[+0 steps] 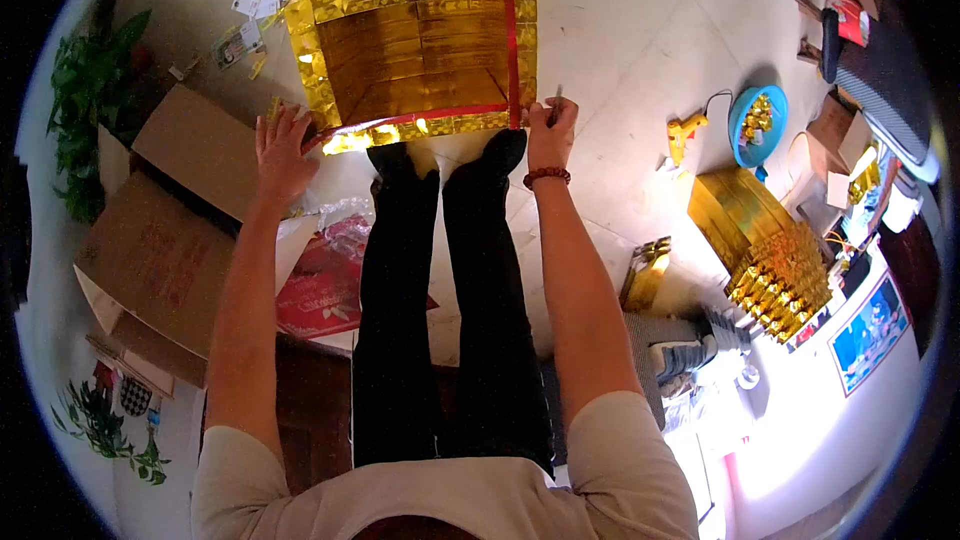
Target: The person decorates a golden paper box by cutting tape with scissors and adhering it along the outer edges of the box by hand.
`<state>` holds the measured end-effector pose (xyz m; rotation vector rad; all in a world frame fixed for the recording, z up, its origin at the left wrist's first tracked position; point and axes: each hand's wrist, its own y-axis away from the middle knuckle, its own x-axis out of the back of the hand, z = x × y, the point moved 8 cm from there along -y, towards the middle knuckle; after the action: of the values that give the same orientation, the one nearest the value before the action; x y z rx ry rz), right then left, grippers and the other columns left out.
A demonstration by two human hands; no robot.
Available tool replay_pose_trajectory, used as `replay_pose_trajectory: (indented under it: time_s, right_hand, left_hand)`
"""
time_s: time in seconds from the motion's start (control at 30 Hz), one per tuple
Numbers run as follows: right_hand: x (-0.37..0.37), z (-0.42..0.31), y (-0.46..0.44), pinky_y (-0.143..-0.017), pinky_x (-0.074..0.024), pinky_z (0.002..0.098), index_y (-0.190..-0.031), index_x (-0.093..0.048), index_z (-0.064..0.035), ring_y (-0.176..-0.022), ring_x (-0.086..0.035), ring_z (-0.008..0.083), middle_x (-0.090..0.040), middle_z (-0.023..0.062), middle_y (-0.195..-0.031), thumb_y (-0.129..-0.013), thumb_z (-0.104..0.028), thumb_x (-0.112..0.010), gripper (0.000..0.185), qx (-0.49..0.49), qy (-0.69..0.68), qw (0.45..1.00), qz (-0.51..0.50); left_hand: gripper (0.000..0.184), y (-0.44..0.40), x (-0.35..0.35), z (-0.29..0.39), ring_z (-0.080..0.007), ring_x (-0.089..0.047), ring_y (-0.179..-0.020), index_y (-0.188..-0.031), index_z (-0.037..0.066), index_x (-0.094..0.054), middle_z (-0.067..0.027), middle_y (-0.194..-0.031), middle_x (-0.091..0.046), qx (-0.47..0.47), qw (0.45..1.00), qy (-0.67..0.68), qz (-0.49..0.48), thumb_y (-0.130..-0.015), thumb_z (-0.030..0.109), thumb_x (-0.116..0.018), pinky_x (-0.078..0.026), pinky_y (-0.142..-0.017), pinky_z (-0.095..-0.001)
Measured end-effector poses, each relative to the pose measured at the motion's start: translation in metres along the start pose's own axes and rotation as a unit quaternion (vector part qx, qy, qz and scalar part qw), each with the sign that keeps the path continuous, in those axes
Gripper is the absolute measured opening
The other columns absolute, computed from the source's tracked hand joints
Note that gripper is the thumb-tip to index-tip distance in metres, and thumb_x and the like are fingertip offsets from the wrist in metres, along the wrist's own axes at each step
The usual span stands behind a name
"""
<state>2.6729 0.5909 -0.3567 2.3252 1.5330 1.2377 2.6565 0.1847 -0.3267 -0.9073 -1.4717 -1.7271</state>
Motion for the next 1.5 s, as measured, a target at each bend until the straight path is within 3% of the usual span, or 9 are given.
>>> replay_pose_trajectory:
  time_s: [0.1, 0.4, 0.5, 0.77, 0.87, 0.93, 1.13, 1.33, 1.5]
  right_hand:
    - [0.012, 0.0, 0.003, -0.064, -0.044, 0.0279, -0.104, -0.054, -0.004, -0.068, -0.048, 0.0117, -0.05, 0.0015, -0.075, -0.08, -0.023, -0.07, 0.035, -0.025, 0.018, 0.998, 0.06]
    - [0.001, 0.007, -0.013, -0.063, -0.0451, 0.0281, -0.095, -0.065, -0.0025, -0.065, -0.054, 0.0156, -0.059, 0.0046, -0.07, -0.079, -0.023, -0.07, 0.027, -0.026, 0.087, 0.996, -0.009]
    - [0.007, 0.014, -0.033, -0.061, -0.0438, 0.0283, -0.096, -0.066, -0.0028, -0.064, -0.051, 0.0143, -0.058, 0.004, -0.07, -0.079, -0.024, -0.07, 0.027, -0.015, 0.07, 0.997, 0.006]
    - [0.013, 0.003, -0.062, -0.076, -0.0459, 0.0322, -0.102, -0.061, 0.001, -0.079, -0.059, 0.0213, -0.064, 0.0107, -0.085, -0.088, -0.029, -0.059, 0.033, -0.002, 0.06, 0.997, -0.044]
    - [0.013, 0.014, -0.06, -0.083, -0.0445, 0.034, -0.105, -0.058, 0.0017, -0.088, -0.06, 0.0248, -0.064, 0.0136, -0.092, -0.091, -0.028, -0.053, 0.033, 0.021, 0.079, 0.996, -0.037]
    - [0.012, 0.016, -0.057, -0.083, -0.0448, 0.0347, -0.104, -0.057, 0.0023, -0.089, -0.06, 0.0264, -0.064, 0.0152, -0.097, -0.093, -0.026, -0.051, 0.031, 0.019, 0.141, 0.989, -0.032]
    - [0.013, 0.014, -0.055, -0.079, -0.0467, 0.0341, -0.102, -0.058, 0.0014, -0.087, -0.06, 0.0256, -0.064, 0.015, -0.094, -0.091, -0.024, -0.054, 0.028, 0.017, 0.123, 0.992, -0.006]
    - [0.021, 0.012, -0.064, -0.077, -0.0469, 0.0352, -0.102, -0.06, -0.0011, -0.083, -0.059, 0.0263, -0.063, 0.0148, -0.091, -0.089, -0.025, -0.059, 0.028, 0.039, 0.149, 0.988, 0.019]
    - [0.033, -0.007, -0.052, -0.081, -0.0461, 0.034, -0.108, -0.059, -0.002, -0.089, -0.059, 0.0256, -0.063, 0.0149, -0.098, -0.089, -0.023, -0.059, 0.028, 0.065, 0.112, 0.986, 0.106]
  left_hand:
    - [0.045, -0.008, -0.016, -0.01, -0.0235, -0.032, -0.133, -0.121, 0.013, -0.056, -0.0061, -0.128, -0.053, 0.021, 0.997, 0.068, -0.032, -0.08, 0.029, -0.062, -0.006, -0.115, -0.0461]
    - [0.041, -0.015, -0.005, 0.01, -0.0241, -0.049, -0.12, -0.115, 0.013, -0.061, -0.008, -0.113, -0.062, 0.047, 0.983, 0.043, -0.175, -0.085, 0.041, -0.058, -0.01, -0.112, -0.0492]
    - [0.041, -0.009, -0.039, 0.007, -0.0257, -0.052, -0.115, -0.114, 0.013, -0.061, -0.0083, -0.107, -0.064, 0.009, 0.998, 0.066, -0.021, -0.083, 0.04, -0.059, -0.015, -0.111, -0.0501]
    - [0.041, -0.013, -0.029, 0.023, -0.0233, -0.053, -0.112, -0.116, 0.014, -0.058, -0.0078, -0.11, -0.062, 0.029, 0.995, 0.094, -0.032, -0.081, 0.034, -0.059, -0.023, -0.108, -0.0482]
    - [0.042, -0.018, -0.03, 0.015, -0.0252, -0.057, -0.106, -0.117, 0.017, -0.058, -0.0078, -0.11, -0.061, 0.076, 0.974, 0.171, -0.125, -0.08, 0.037, -0.059, -0.036, -0.099, -0.0469]
    - [0.044, -0.013, -0.04, 0.011, -0.0258, -0.061, -0.099, -0.119, 0.02, -0.056, -0.0063, -0.111, -0.061, 0.156, 0.928, 0.148, -0.303, -0.08, 0.039, -0.061, -0.047, -0.086, -0.0448]
    - [0.041, -0.015, -0.032, 0.006, -0.029, -0.06, -0.099, -0.112, 0.015, -0.06, -0.0089, -0.107, -0.063, 0.095, 0.976, 0.159, -0.113, -0.079, 0.041, -0.064, -0.047, -0.084, -0.0386]
    - [0.041, -0.006, -0.048, 0.004, -0.027, -0.063, -0.093, -0.111, 0.016, -0.061, -0.0065, -0.099, -0.065, 0.098, 0.935, 0.283, -0.189, -0.08, 0.043, -0.06, -0.049, -0.082, -0.0401]
    - [0.042, -0.014, -0.041, 0.01, -0.0276, -0.061, -0.097, -0.113, 0.017, -0.061, -0.0068, -0.105, -0.064, 0.067, 0.96, 0.227, -0.15, -0.079, 0.042, -0.06, -0.046, -0.087, -0.0384]
